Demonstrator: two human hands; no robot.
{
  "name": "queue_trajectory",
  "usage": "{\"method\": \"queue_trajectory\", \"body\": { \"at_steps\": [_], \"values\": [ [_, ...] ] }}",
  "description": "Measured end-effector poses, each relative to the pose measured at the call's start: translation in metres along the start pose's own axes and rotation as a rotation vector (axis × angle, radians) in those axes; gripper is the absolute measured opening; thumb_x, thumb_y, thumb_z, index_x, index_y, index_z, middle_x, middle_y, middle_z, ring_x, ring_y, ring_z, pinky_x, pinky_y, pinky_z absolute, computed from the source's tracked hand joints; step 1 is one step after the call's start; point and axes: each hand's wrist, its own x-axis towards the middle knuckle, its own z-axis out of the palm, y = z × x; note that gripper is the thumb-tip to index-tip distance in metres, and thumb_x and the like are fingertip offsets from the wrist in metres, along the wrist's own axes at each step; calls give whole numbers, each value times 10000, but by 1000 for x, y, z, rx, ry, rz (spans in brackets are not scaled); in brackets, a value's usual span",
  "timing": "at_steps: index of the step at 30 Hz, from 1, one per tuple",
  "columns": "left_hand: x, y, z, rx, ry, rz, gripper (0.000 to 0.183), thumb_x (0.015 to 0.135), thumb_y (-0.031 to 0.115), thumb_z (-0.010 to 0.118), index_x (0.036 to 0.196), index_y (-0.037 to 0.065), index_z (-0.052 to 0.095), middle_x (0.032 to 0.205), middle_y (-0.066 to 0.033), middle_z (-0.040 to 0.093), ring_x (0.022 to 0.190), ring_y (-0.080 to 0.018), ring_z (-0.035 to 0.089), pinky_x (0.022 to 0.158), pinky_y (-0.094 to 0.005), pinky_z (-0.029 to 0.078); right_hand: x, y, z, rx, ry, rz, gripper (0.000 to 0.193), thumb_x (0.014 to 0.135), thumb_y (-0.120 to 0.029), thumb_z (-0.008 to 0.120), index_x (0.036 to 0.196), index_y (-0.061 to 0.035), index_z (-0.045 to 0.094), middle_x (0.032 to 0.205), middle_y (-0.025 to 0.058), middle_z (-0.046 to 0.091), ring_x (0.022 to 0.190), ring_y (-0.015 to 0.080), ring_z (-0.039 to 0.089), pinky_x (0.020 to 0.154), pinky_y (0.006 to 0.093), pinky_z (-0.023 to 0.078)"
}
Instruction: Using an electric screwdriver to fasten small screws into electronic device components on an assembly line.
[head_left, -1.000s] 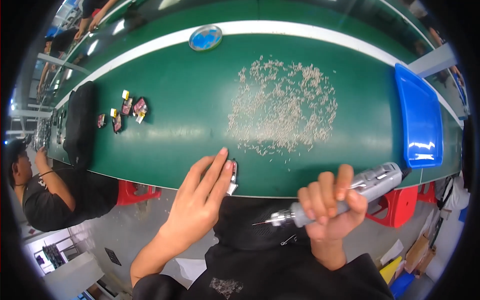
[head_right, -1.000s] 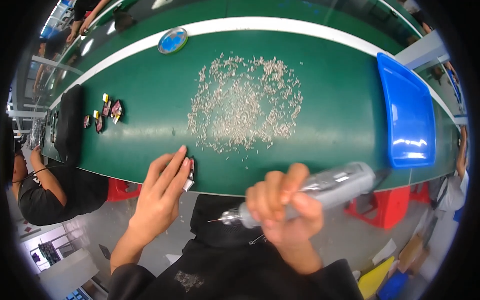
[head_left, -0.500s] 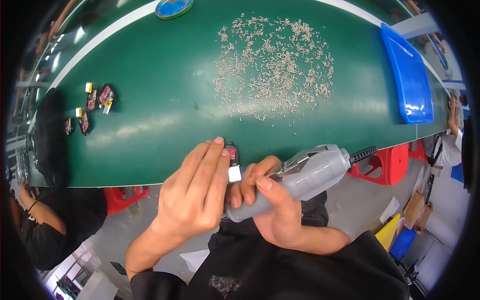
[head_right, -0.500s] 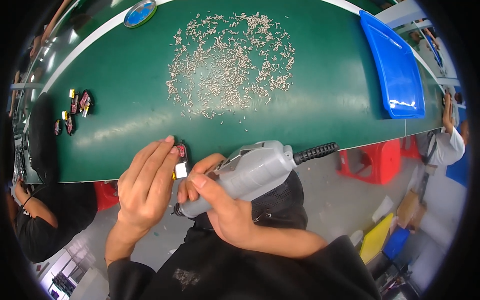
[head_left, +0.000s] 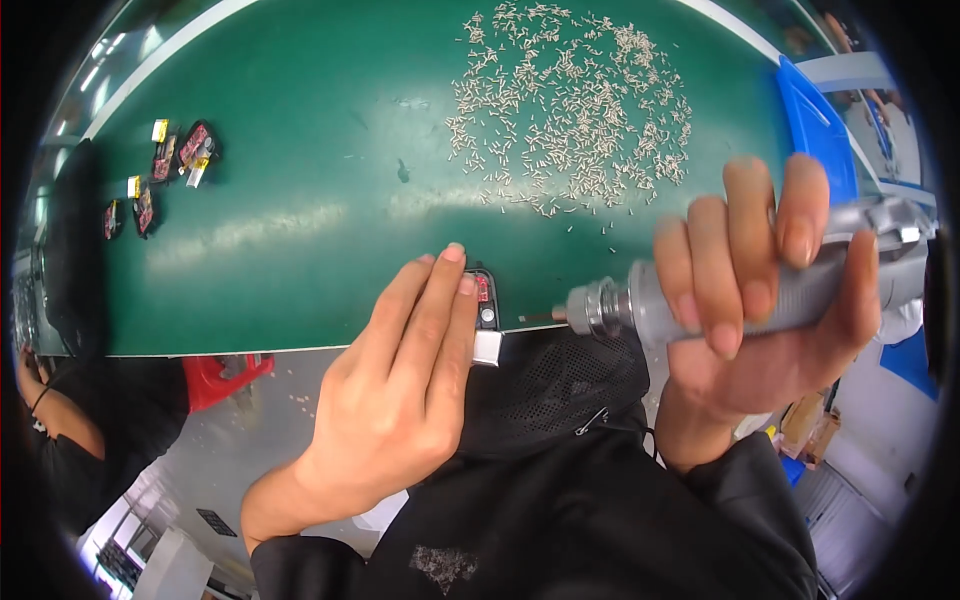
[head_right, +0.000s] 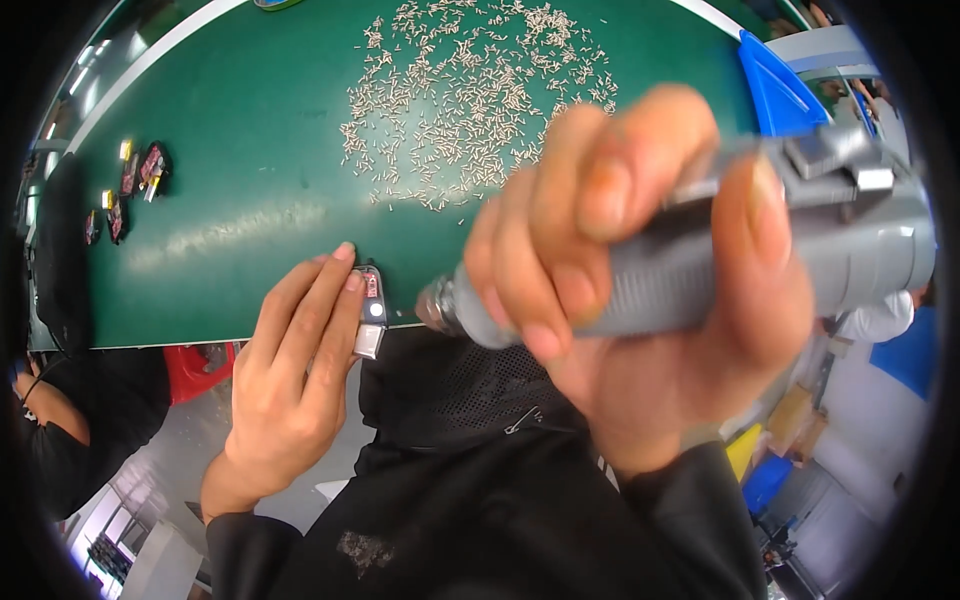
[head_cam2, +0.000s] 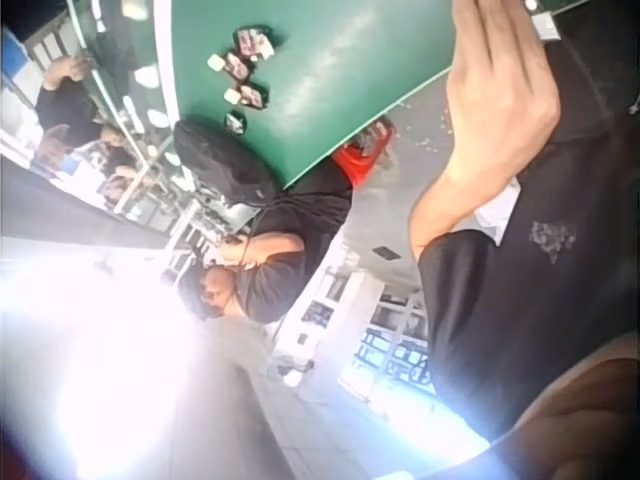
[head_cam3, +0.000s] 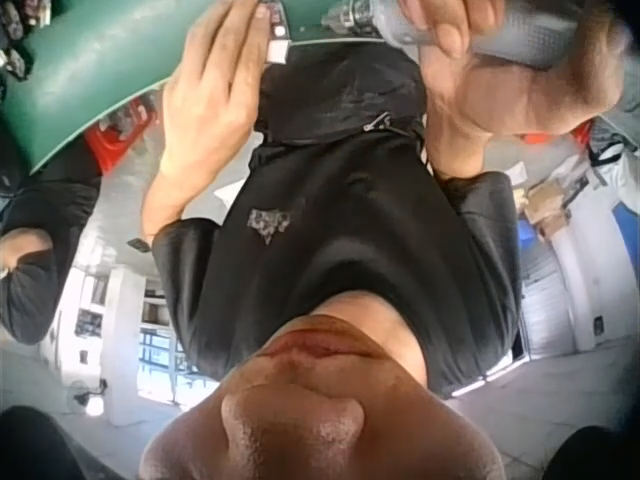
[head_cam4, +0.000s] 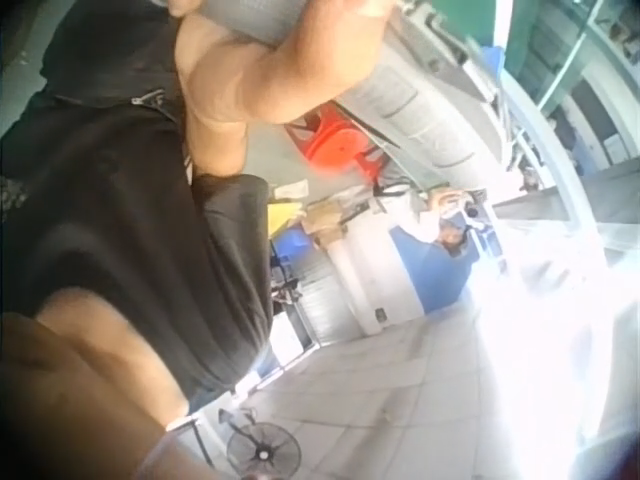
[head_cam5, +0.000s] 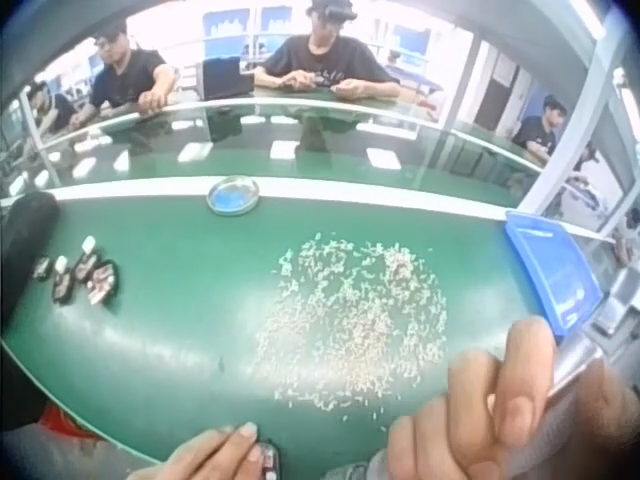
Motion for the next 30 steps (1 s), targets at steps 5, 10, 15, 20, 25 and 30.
{"method": "queue_trajectory", "body": {
  "at_steps": [5, 10, 15, 20, 25, 30],
  "values": [
    [-3, 0, 5, 45, 30, -1, 381, 612, -3, 599, 953, -169, 633, 1070, -280, 622, 961, -361, 626, 763, -365, 567, 19, 11, -4, -56, -100, 36, 345, 981, -396, 383, 913, -74, 489, 677, 12, 427, 483, 96, 415, 553, 274, 377],
    [-3, 0, 5, 23, 29, -15, 395, 602, 6, 598, 953, -170, 636, 1057, -280, 627, 950, -360, 630, 763, -363, 567, 28, 21, -20, -34, -234, 111, 349, 984, -397, 366, 920, -83, 503, 671, 11, 424, 474, 90, 398, 559, 273, 372],
    [-4, -3, 8, -20, 53, -21, 414, 583, 9, 591, 953, -171, 635, 1044, -280, 632, 936, -361, 634, 762, -366, 568, 28, 26, -13, -89, -198, 79, 354, 988, -399, 353, 911, -87, 501, 673, 10, 423, 474, 89, 397, 562, 270, 371],
    [-6, -5, 12, -37, 119, -7, 410, 580, 8, 594, 945, -174, 630, 1045, -283, 631, 930, -362, 635, 760, -369, 571, 32, 27, -6, -116, -223, 115, 355, 993, -395, 336, 865, -95, 477, 667, 11, 425, 461, 86, 391, 546, 268, 366],
    [-5, -2, 11, -33, 128, -3, 390, 594, -9, 604, 945, -177, 628, 1049, -285, 630, 931, -363, 634, 757, -367, 571, 40, 29, 16, -172, -297, 140, 327, 986, -355, 351, 841, -82, 457, 635, 10, 417, 421, 84, 350, 488, 244, 335],
    [-6, -1, 4, -14, 63, 1, 394, 599, -18, 603, 958, -179, 625, 1076, -289, 618, 956, -366, 624, 760, -365, 569, 42, 28, 13, -259, -276, 232, 255, 951, -267, 426, 805, -60, 458, 604, 20, 415, 412, 81, 314, 404, 249, 286]
  ]
}}
